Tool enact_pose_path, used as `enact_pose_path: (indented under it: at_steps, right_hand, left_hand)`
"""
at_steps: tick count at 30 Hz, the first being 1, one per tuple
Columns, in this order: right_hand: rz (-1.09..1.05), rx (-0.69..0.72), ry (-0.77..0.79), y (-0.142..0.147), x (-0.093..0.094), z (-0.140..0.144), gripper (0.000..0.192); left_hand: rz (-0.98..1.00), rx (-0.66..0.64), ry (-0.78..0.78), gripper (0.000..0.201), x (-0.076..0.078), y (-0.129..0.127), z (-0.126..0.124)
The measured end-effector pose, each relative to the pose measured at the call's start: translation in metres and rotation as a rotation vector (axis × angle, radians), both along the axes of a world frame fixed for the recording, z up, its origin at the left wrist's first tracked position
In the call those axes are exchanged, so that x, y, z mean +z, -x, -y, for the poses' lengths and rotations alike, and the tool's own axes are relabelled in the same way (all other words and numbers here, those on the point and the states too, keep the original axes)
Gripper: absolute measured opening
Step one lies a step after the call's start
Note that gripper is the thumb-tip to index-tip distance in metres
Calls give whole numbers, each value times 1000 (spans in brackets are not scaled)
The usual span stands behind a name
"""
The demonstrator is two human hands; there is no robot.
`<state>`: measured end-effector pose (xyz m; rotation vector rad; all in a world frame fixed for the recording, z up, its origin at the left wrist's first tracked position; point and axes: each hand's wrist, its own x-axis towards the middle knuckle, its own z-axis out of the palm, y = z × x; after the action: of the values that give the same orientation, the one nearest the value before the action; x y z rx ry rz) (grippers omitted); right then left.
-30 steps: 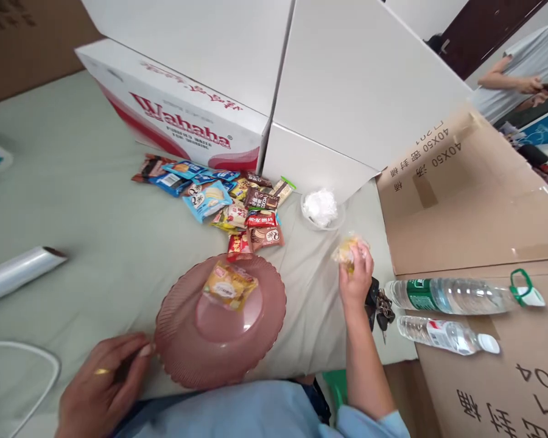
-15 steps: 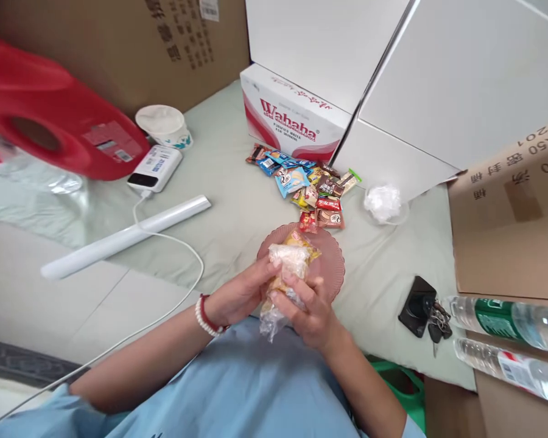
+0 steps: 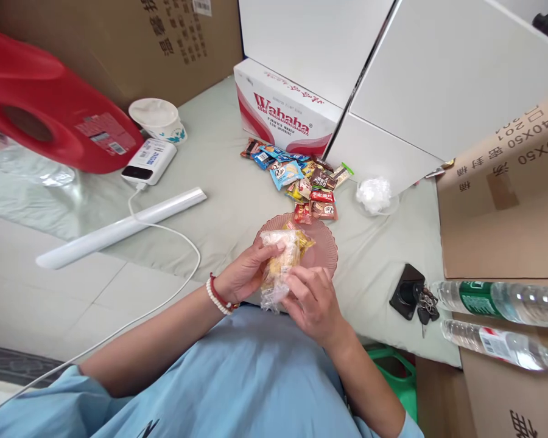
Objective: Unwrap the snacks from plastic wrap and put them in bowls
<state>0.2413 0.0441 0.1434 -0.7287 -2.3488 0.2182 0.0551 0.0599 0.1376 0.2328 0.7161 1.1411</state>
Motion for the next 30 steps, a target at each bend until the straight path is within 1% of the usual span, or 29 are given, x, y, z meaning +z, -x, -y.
enact_pose_path:
  at_steps: [3,5,9,11,13,16,19,21,23,25,27,30]
  right_hand:
    - [57,-12,-28,-1,0,2,43]
    - [17,32,9,-3,1,2,39]
    - [-83,139,176,-6,6,1,30]
    - [-128,133,279,-7,8,-1,24]
    - [-167,72,401,-6,7,-2,16]
    - [-216,-100,633,-2,2,-4,4]
    - [-259,-218,907,1,-4,-5,10]
    - [-305,-271,1046,4,-6,-7,14]
    - [-376,-351,1109,6,-7,-8,20]
    - [-470,-406,1155,7,-7,-9,25]
    - [-618,-410,1225,8,-7,-10,27]
    - [-886,-366,1395,4,-9,-10,34]
  left_hand:
    - [-15,18,14,47,0,-5,0]
    - [-31,44,12,50,-1,-6,1]
    - [-90,74,-30,58,-5,-7,3]
    - [-148,58,-63,59,-10,-9,6]
    - [-244,54,-104,60,-16,-13,9]
    - [-429,77,-164,61,-26,-17,13]
    - [-563,91,-213,61,-35,-17,17]
    - [-590,89,-260,64,-39,-18,19]
    - [-609,99,-350,68,-43,-19,21]
    - [-693,129,-495,68,-47,-20,22]
    - [-846,176,-670,65,-50,-19,22]
    - [-1094,249,-955,66,-52,-15,20]
